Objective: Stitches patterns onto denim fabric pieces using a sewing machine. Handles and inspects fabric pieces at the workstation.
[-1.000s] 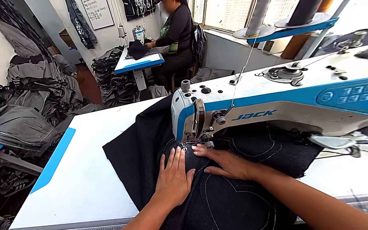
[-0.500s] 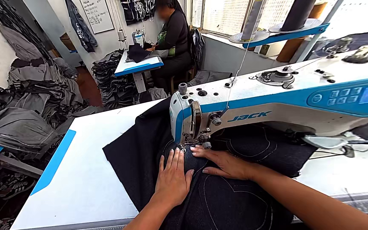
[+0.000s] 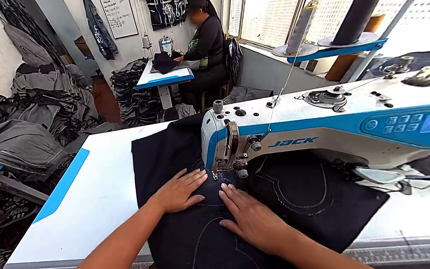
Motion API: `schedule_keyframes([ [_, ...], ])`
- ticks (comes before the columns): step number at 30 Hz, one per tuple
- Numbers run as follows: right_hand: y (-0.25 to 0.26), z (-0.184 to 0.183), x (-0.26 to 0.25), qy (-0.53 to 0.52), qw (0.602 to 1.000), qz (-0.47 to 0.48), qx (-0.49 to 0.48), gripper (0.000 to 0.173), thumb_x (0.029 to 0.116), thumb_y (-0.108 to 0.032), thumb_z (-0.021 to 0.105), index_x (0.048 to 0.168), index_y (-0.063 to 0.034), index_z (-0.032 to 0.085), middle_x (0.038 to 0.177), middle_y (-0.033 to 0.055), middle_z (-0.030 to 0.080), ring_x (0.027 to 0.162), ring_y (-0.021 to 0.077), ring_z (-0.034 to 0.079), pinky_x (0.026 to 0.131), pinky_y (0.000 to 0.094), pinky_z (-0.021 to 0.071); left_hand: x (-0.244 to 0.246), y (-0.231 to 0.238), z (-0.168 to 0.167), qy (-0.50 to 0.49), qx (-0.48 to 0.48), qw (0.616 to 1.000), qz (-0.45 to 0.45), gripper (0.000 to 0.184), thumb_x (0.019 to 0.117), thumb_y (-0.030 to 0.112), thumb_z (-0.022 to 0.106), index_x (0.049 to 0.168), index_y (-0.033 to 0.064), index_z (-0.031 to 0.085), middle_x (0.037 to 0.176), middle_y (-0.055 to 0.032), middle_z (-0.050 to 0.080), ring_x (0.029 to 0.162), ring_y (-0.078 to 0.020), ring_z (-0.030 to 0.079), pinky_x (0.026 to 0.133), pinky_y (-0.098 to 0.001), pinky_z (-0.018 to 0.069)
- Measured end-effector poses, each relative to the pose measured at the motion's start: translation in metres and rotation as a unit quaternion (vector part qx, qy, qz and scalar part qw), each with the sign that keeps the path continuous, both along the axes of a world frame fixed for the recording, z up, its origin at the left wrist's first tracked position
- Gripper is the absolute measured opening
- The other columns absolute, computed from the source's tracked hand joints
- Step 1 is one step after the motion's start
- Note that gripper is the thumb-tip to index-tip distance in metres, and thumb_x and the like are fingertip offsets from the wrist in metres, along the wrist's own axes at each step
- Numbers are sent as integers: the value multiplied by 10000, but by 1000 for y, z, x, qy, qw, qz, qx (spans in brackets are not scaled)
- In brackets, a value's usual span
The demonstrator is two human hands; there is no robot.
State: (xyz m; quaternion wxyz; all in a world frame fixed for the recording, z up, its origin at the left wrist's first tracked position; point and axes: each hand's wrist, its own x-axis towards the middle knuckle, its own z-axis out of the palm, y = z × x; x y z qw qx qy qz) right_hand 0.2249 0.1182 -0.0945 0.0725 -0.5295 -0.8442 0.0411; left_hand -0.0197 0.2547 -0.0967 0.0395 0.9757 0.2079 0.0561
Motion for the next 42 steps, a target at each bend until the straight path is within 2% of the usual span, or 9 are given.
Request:
schedule_keyframes([
  [2, 6, 29, -4, -71, 994, 30, -79, 734, 1077, -487, 414, 1507, 107, 387, 1568, 314, 391, 1478, 430, 384, 1209, 518, 308, 8, -4, 5, -2, 4, 999, 35, 562, 1094, 402, 341, 1554, 95, 442, 1627, -47, 411, 1539, -187, 311, 1254, -567, 166],
  [4, 29, 47, 9, -124, 983, 116, -69, 590, 1062, -368, 526, 1434, 91, 504, 1492, 293, 502, 1453, 409, 431, 1215, 507, 309, 38, -36, 22, 20, -82, 979, 187, 544, 1100, 375, 351, 1546, 79, 450, 1640, -68, 384, 1570, -226, 228, 1257, -615, 44],
  [7, 70, 46, 53, -126, 947, 292, 32, 447, 1030, -357, 579, 1351, -52, 647, 1410, 135, 633, 1351, 311, 571, 1118, 469, 451, 74, -69, 26, 19, -188, 922, 339, 741, 1087, 544, 253, 1624, 33, 228, 1722, -129, 113, 1599, -305, -26, 1230, -645, -88],
  [9, 83, 25, 81, -73, 935, 333, 100, 483, 1056, -437, 467, 1404, -144, 630, 1455, 34, 615, 1330, 229, 596, 1077, 407, 496, 79, -73, 11, 1, -139, 924, 356, 823, 1054, 631, 214, 1635, 48, 194, 1725, -125, 96, 1598, -313, -28, 1221, -665, -82],
  [14, 24, -22, 44, 47, 977, 88, 191, 546, 1058, -525, 395, 1354, -160, 672, 1389, 19, 667, 1307, 201, 618, 1067, 414, 518, 45, -39, 6, 0, -92, 974, 207, 835, 1032, 665, 304, 1614, 67, 291, 1703, -97, 226, 1597, -266, 92, 1240, -647, 17],
  [20, -10, -30, -68, 22, 952, -145, 267, 603, 1031, -490, 440, 1231, 5, 720, 1240, 159, 729, 1130, 307, 719, 938, 440, 575, 20, 43, 6, -16, -7, 995, -101, 750, 1031, 563, 405, 1491, -24, 482, 1548, -199, 483, 1504, -334, 372, 1236, -623, 171],
  [27, -10, -25, -33, 27, 963, -78, 258, 553, 1034, -501, 443, 1238, -74, 731, 1250, 77, 738, 1153, 233, 713, 928, 372, 585, 18, 30, 4, -15, -1, 998, -67, 822, 1024, 637, 351, 1553, 11, 402, 1616, -154, 402, 1544, -299, 295, 1237, -634, 133],
  [34, -8, -29, -49, 20, 953, -96, 287, 547, 1046, -477, 444, 1196, -47, 749, 1197, 110, 754, 1108, 248, 730, 931, 355, 579, 18, 45, 7, -23, -25, 993, -109, 803, 1003, 603, 446, 1543, 9, 418, 1611, -154, 410, 1546, -302, 290, 1238, -628, 134],
  [42, -9, -28, -40, 13, 957, -80, 278, 537, 1054, -476, 432, 1223, -67, 736, 1234, 86, 743, 1144, 221, 713, 962, 327, 558, 19, 44, 4, -17, 4, 994, -106, 811, 1010, 638, 375, 1524, 16, 452, 1590, -147, 445, 1534, -299, 317, 1233, -636, 147],
])
